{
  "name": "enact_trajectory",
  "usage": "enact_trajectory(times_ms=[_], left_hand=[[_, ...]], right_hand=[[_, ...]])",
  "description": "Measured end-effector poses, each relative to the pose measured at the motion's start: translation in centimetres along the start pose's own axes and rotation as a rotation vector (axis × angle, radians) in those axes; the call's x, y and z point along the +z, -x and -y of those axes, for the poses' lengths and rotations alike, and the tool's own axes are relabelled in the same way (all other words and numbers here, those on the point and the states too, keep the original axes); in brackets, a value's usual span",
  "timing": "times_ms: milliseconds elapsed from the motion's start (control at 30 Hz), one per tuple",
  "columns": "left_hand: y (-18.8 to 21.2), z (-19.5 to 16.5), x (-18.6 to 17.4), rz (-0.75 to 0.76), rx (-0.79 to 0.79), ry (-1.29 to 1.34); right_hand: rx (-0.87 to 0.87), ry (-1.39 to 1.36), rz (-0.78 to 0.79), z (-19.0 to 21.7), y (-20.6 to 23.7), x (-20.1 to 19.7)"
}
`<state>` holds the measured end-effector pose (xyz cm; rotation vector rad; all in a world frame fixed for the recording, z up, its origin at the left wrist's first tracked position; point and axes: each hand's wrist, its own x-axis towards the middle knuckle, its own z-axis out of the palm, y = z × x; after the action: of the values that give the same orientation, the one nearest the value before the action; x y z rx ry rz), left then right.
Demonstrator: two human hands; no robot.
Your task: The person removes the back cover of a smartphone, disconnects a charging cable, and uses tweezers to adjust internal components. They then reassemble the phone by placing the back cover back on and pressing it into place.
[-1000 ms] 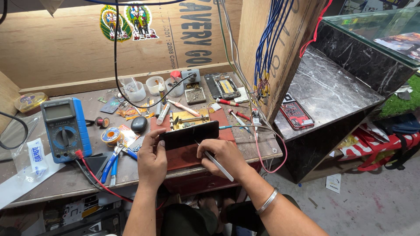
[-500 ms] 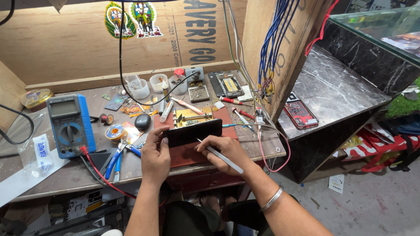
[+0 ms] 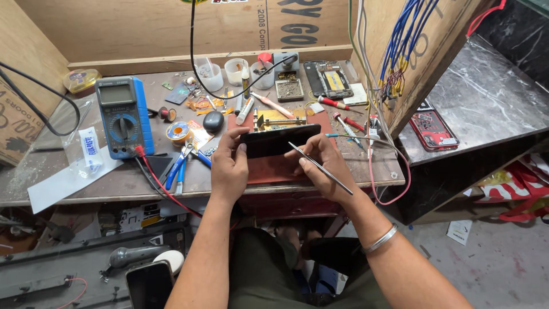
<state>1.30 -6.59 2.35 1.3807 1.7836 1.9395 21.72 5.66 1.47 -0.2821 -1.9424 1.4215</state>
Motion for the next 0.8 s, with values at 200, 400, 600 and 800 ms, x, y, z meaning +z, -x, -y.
enact_trajectory(times_ms=[200, 400, 600, 800], left_hand=[[0.0, -0.4, 0.0, 0.004, 0.004, -0.048], [0.0, -0.7, 0.0, 0.025, -0.022, -0.015], [-0.1, -0.8, 0.1, 0.015, -0.016, 0.01], [0.0, -0.8, 0.1, 0.014, -0.007, -0.007]], right_hand=[[-0.001, 0.098, 0.016, 0.5, -0.5, 0.3], [0.0, 0.13, 0.003, 1.2, -0.5, 0.6], [-0.02, 0.144, 0.015, 1.7, -0.4, 0.6], [-0.006, 0.167, 0.014, 1.9, -0.4, 0.8]])
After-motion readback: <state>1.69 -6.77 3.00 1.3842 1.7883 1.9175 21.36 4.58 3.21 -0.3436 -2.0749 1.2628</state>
